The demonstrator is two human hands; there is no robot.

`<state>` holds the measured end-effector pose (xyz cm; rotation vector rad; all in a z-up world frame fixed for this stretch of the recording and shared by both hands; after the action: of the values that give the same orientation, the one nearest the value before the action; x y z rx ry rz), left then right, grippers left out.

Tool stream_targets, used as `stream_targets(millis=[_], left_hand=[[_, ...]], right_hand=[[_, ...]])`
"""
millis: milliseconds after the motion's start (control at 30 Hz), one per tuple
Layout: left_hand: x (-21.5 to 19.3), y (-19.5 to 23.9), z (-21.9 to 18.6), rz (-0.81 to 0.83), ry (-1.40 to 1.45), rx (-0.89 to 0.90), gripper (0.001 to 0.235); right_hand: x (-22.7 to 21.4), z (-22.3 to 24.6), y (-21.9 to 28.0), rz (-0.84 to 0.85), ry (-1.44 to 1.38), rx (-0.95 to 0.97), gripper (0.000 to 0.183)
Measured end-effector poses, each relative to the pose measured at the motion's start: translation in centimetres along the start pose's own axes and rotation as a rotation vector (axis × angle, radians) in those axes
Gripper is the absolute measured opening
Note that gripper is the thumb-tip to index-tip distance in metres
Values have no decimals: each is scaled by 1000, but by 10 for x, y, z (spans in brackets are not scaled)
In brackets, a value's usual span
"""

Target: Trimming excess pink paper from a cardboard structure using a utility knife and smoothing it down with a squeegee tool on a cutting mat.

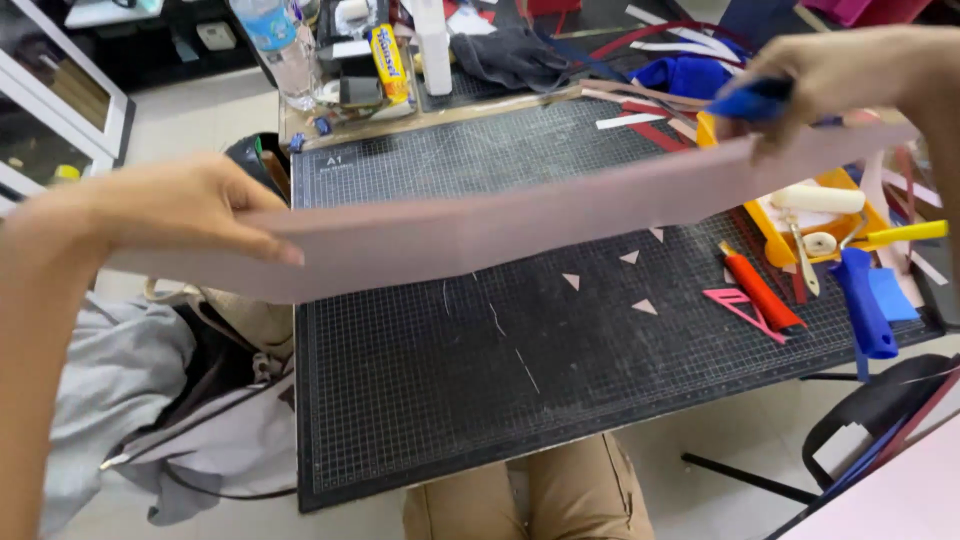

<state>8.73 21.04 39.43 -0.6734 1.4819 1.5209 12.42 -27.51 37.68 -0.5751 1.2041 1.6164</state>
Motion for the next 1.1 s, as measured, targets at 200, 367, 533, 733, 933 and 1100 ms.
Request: stream_targets(millis=[200, 367, 533, 733, 933, 1100], left_hand=[[-13, -73, -63, -1156, -1087, -105, 99], [-9, -56, -184, -1438, -533, 449, 93], [-25, -91, -197, -1270, -409, 508, 92], [-33, -107, -196, -959, -256, 521, 82], [-31, -100, -199, -946, -412, 497, 87], [-32, -82, -193, -901, -292, 572, 82]], right_hand=[[-24, 41, -21, -36, -51, 69, 40], [-30, 46, -22, -29, -120, 123, 35], [-26, 30, -23, 46, -227, 101, 32], [-41, -18, -29, -273, -78, -241, 18], [-26, -214, -19, -1005, -1770, -985, 23], [65, -225, -21, -1009, -2424, -247, 65]])
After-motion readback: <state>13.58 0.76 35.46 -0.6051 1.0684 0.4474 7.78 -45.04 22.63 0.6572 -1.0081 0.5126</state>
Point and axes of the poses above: each hand's wrist, its own y-axis away from the middle knuckle, its own x-axis out of the palm, z = x × y, the point moved 5 cm from there along -y, towards the middle knuckle, and after that the axes turned 12 degrees about -y, right-handed, at the moved point
